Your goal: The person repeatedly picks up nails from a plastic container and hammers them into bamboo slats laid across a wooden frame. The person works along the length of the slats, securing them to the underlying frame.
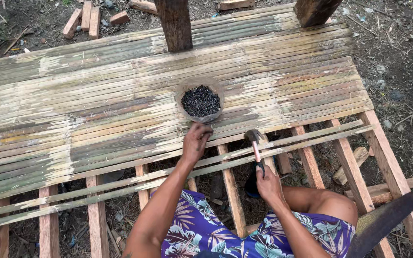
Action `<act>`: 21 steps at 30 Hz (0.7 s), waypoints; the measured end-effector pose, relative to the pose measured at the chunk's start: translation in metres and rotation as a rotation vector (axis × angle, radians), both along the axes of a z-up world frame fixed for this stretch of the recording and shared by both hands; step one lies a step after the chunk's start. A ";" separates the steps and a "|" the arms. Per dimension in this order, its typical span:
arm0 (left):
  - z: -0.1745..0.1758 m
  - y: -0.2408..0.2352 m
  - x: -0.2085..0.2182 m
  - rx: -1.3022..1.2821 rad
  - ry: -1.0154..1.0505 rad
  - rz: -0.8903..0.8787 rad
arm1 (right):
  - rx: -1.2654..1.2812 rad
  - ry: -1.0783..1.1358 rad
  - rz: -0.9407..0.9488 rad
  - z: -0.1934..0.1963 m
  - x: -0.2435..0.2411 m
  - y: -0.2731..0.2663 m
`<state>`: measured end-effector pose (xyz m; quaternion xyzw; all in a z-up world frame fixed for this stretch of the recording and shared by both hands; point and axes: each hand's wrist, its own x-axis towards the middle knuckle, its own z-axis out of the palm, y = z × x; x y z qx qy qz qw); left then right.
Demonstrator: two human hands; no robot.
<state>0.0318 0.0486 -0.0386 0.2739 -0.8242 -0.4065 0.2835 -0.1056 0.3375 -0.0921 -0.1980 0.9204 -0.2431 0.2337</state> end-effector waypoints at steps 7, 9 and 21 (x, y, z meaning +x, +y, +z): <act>-0.053 0.031 -0.025 -0.071 -0.275 -0.004 | -0.007 -0.236 0.176 0.044 0.033 -0.019; -0.064 0.032 -0.026 -0.066 -0.311 -0.013 | -0.076 -0.140 0.236 0.060 0.037 -0.020; -0.075 0.018 -0.019 -0.066 -0.374 -0.107 | -0.002 -0.161 0.324 0.065 0.038 -0.048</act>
